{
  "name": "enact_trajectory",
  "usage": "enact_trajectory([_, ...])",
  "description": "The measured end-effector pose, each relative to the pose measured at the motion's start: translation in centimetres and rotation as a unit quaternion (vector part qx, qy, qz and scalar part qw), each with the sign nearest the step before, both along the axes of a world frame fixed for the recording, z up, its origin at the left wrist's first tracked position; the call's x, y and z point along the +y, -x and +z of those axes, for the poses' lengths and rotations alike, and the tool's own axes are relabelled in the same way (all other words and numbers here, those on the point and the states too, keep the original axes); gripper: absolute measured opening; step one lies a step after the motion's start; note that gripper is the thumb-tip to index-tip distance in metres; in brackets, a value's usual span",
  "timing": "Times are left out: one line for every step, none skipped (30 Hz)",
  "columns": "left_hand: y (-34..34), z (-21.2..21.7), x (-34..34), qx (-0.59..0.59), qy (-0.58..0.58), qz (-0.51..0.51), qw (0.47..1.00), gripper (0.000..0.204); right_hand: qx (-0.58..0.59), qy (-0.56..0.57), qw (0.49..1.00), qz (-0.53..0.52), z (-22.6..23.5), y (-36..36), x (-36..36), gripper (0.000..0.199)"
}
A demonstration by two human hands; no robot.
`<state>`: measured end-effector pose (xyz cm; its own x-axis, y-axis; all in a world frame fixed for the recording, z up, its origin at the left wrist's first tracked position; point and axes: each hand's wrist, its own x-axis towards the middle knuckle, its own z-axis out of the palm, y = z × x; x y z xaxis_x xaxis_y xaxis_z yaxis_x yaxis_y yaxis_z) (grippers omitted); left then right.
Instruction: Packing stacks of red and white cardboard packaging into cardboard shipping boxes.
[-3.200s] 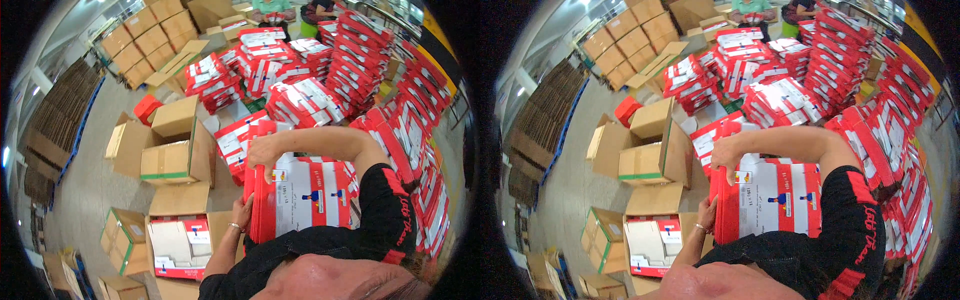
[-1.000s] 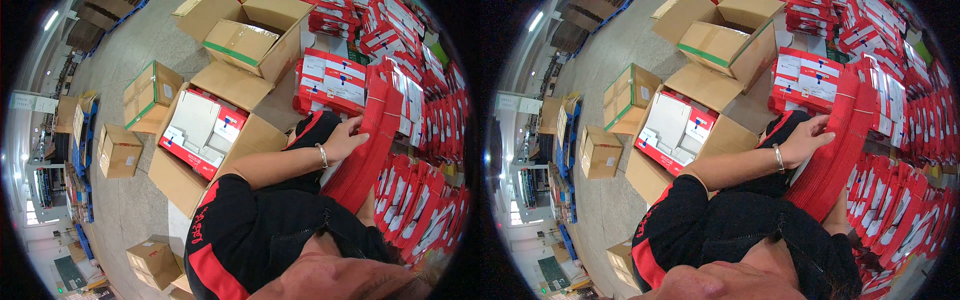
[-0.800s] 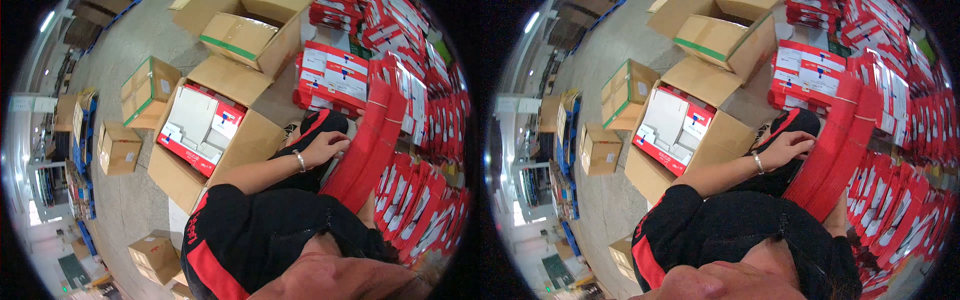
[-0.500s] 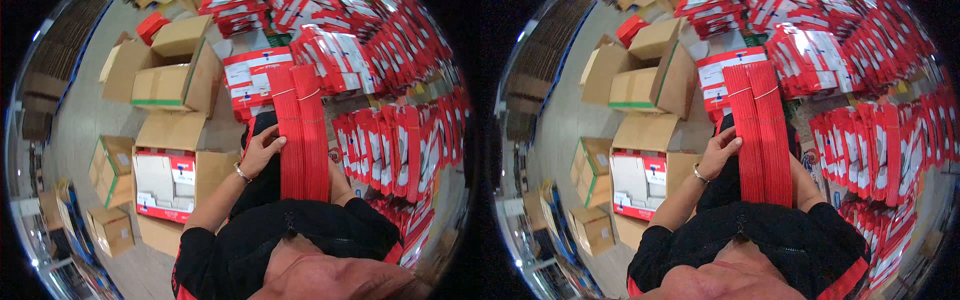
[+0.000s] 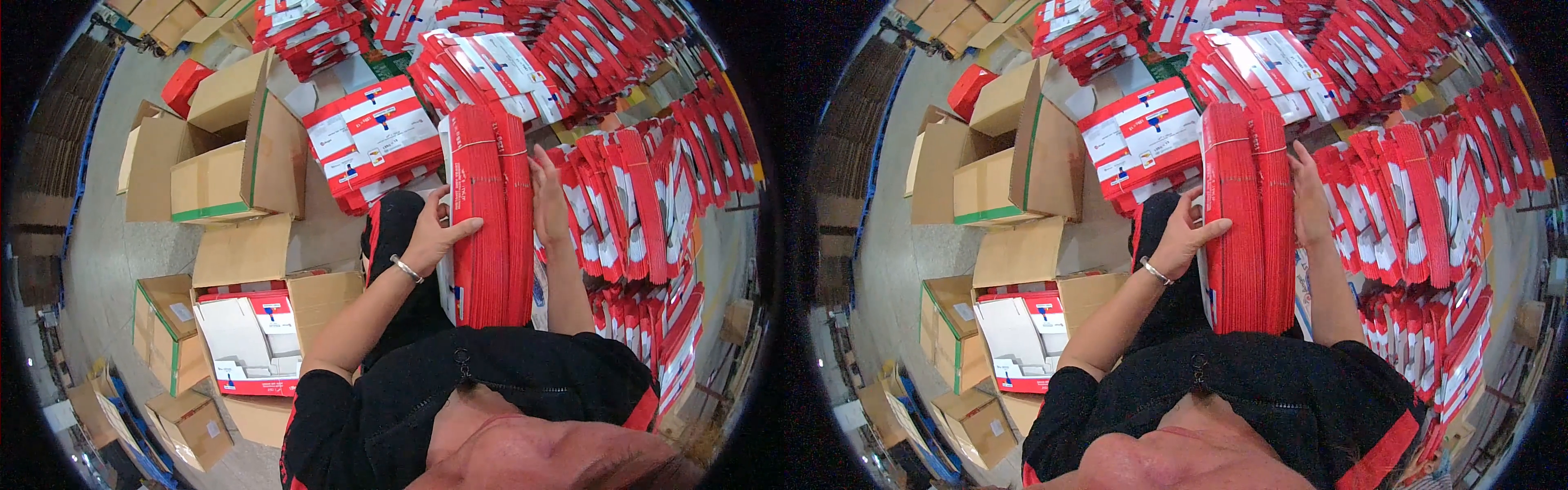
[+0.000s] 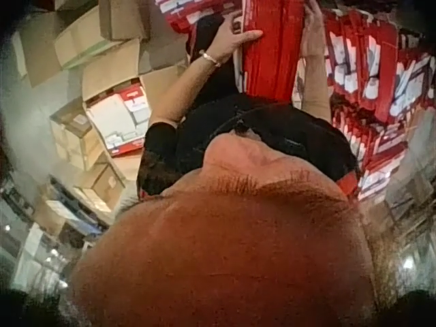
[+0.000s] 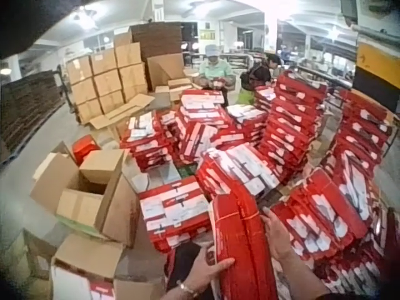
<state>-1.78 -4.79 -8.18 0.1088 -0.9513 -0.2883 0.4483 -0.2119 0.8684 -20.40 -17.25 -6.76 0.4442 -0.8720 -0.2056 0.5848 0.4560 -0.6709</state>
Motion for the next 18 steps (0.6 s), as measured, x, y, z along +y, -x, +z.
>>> enact_trajectory([0.5, 0.0, -0.3, -0.031, 0.013, -0.005, 0.999, 0.09, 0.214, 0.187, 0.959, 0.011, 0.4, -0.4, 0.5, 0.083])
enact_trajectory([1.0, -0.3, -0.4, -0.03, 0.012, -0.008, 0.999, 0.09, 0.411, 0.358, 0.838, 0.022, 0.7, -1.0, 1.1, 0.091])
enact_trajectory([1.4, -0.6, -0.7, -0.033, 0.025, 0.003, 0.999, 0.09, 0.53, 0.417, 0.739, 0.0, 1.0, -1.8, 2.1, 0.096])
enact_trajectory([1.6, -0.7, -0.9, -0.035, 0.039, 0.015, 0.999, 0.091, 0.531, 0.416, 0.738, -0.003, 1.0, -2.0, 2.2, 0.096])
enact_trajectory([1.3, -0.9, -0.9, -0.023, 0.036, 0.017, 0.999, 0.087, 0.549, 0.433, 0.715, 0.001, 1.0, -2.2, 2.2, 0.092])
enact_trajectory([1.0, -0.6, -0.8, -0.023, 0.036, 0.014, 0.999, 0.087, 0.567, 0.448, 0.692, 0.004, 1.1, -2.1, 2.3, 0.088])
enact_trajectory([0.5, -0.4, -0.6, -0.018, 0.039, 0.006, 0.999, 0.084, 0.583, 0.462, 0.668, 0.008, 1.2, -1.9, 2.4, 0.085])
enact_trajectory([0.1, -0.1, -0.5, -0.013, 0.041, -0.001, 0.999, 0.082, 0.584, 0.461, 0.669, 0.006, 1.2, -1.8, 2.3, 0.085])
enact_trajectory([-0.4, 0.1, -0.2, -0.04, 0.045, 0.002, 0.998, 0.075, 0.594, 0.491, 0.638, 0.017, 1.1, -1.9, 2.2, 0.085])
enact_trajectory([-1.2, 0.1, 0.0, -0.042, 0.045, 0.001, 0.998, 0.075, 0.602, 0.519, 0.606, 0.027, 1.2, -2.0, 2.1, 0.084])
enact_trajectory([-2.1, 0.1, 0.2, -0.078, 0.032, -0.023, 0.996, 0.073, 0.601, 0.518, 0.608, 0.026, 1.3, -2.1, 2.4, 0.084])
enact_trajectory([-2.8, 0.2, 0.5, -0.112, 0.02, -0.047, 0.992, 0.072, 0.516, 0.423, 0.741, 0.071, 2.0, -2.5, 2.9, 0.085])
enact_trajectory([-3.2, 0.5, 0.7, -0.115, 0.022, -0.049, 0.992, 0.067, 0.412, 0.312, 0.848, 0.112, 2.4, -2.8, 3.2, 0.085])
enact_trajectory([-3.2, 0.5, 0.6, -0.115, 0.021, -0.051, 0.992, 0.067, 0.413, 0.311, 0.849, 0.112, 2.2, -3.0, 3.3, 0.085])
enact_trajectory([-3.2, 0.9, 0.6, -0.159, 0.065, -0.011, 0.985, 0.066, 0.411, 0.331, 0.844, 0.098, 1.8, -3.2, 3.4, 0.085])
enact_trajectory([-3.1, 1.4, 0.7, -0.202, 0.109, 0.029, 0.973, 0.065, 0.41, 0.35, 0.838, 0.084, 1.5, -3.3, 3.5, 0.086])
enact_trajectory([-3.0, 2.0, 1.1, -0.27, 0.099, 0.059, 0.956, 0.058, 0.409, 0.35, 0.839, 0.086, 1.3, -3.2, 3.3, 0.086])
enact_trajectory([-3.3, 1.9, 1.0, -0.271, 0.099, 0.06, 0.956, 0.058, 0.399, 0.336, 0.848, 0.089, 1.2, -3.1, 3.0, 0.085])
